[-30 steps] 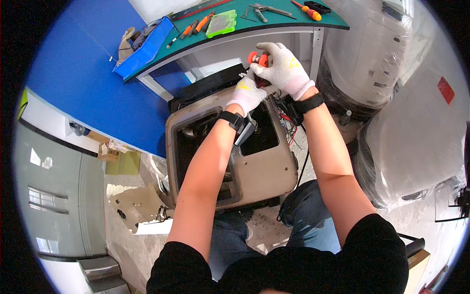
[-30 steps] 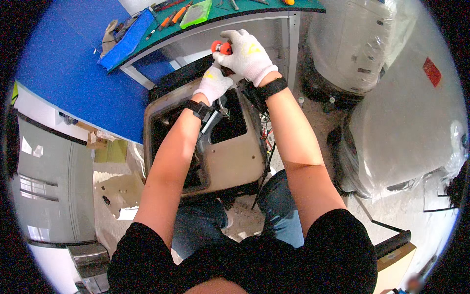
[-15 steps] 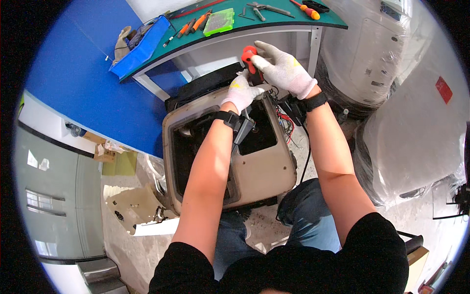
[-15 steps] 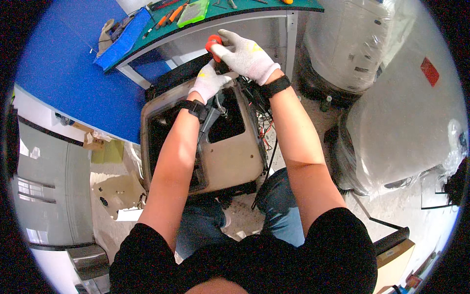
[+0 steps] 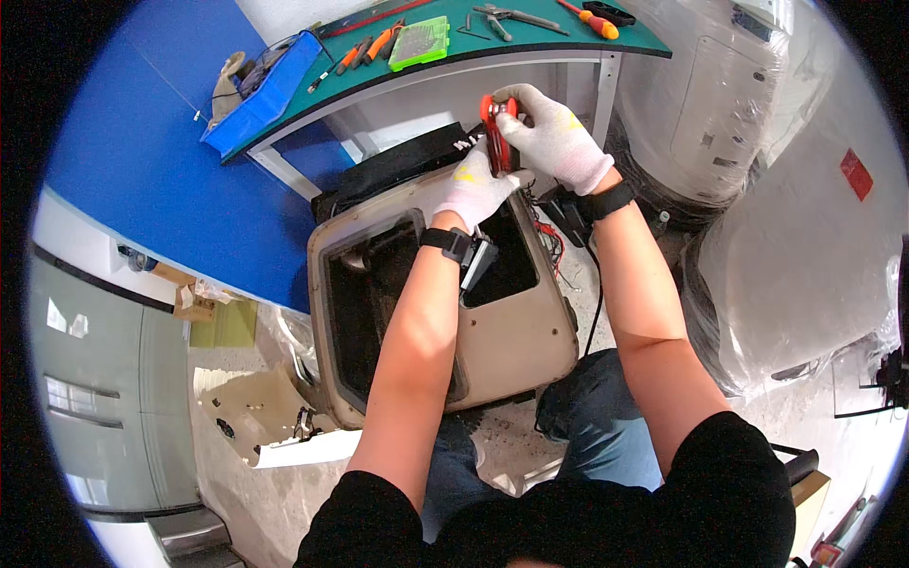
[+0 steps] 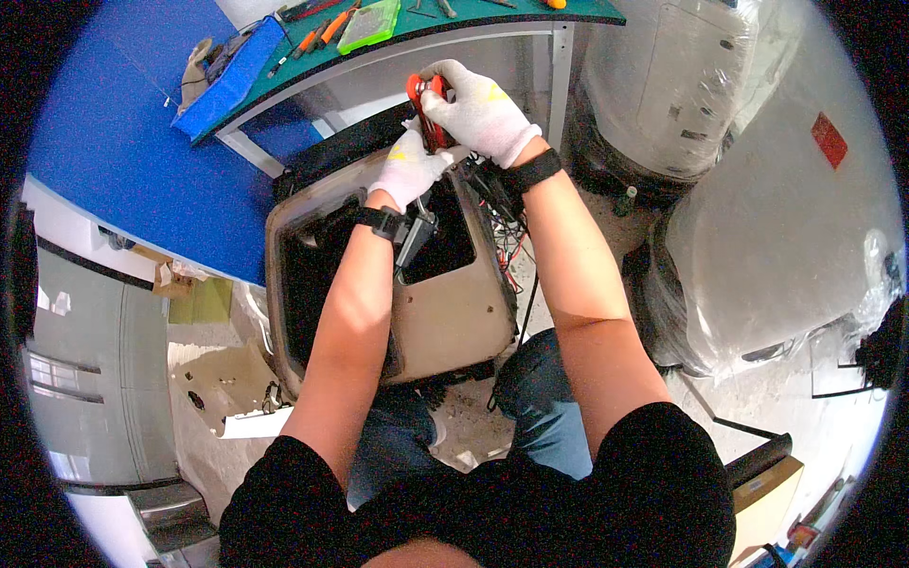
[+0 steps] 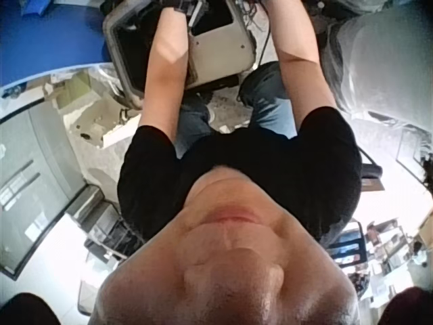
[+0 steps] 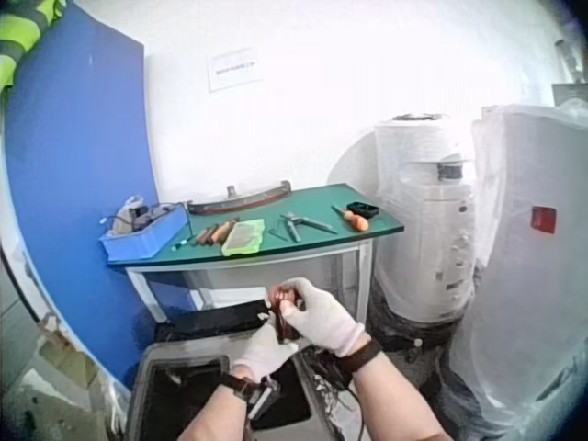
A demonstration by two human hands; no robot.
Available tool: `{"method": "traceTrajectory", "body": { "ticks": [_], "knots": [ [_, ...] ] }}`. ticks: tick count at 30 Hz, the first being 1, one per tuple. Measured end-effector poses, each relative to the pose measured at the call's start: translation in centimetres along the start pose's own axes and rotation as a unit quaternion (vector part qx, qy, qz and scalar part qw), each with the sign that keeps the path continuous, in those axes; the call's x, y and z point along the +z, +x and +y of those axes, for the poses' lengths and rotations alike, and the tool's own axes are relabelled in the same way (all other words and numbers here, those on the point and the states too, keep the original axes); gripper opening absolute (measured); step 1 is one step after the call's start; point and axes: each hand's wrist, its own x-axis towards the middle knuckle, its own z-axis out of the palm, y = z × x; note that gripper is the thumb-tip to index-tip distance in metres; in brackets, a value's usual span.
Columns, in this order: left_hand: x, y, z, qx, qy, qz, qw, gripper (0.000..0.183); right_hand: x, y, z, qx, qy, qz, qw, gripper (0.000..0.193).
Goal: Using a multi-tool and screwdriver to disassemble or repair an electromechanical machine.
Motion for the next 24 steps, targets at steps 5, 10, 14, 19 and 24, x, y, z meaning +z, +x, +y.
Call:
{"method": "traceTrajectory", "body": {
  "ticks": [5,10,14,19,24],
  "knots": [
    [-0.5,0.5,-0.1,-0.083,-0.172,-0.134,0.972,0.034,-0.4,-0.1,1.2,-0.066,0.116,-0.032,0.991,0.036],
    [1.4,0.2,-0.5,-0.052,-0.052,-0.004,0.997,0.049,-0.5,-0.5,-2.3,-0.052,-0.024,-0.029,0.998,0.041],
    [1.4,-0.2,1.2,0.024,-0.019,-0.014,0.999,0.052,-0.1,-0.5,-1.4,-0.047,-0.144,0.007,0.988,0.057],
    [0.7,-0.2,-1.3,-0.104,-0.246,-0.108,0.958,0.040,1.0,-0.1,0.0,-0.044,-0.119,0.031,0.991,0.053],
    [0.9,0.0,-1.8,-0.062,-0.228,-0.054,0.970,0.046,0.8,0.2,-0.3,-0.121,-0.058,0.001,0.991,0.048]
  ]
}}
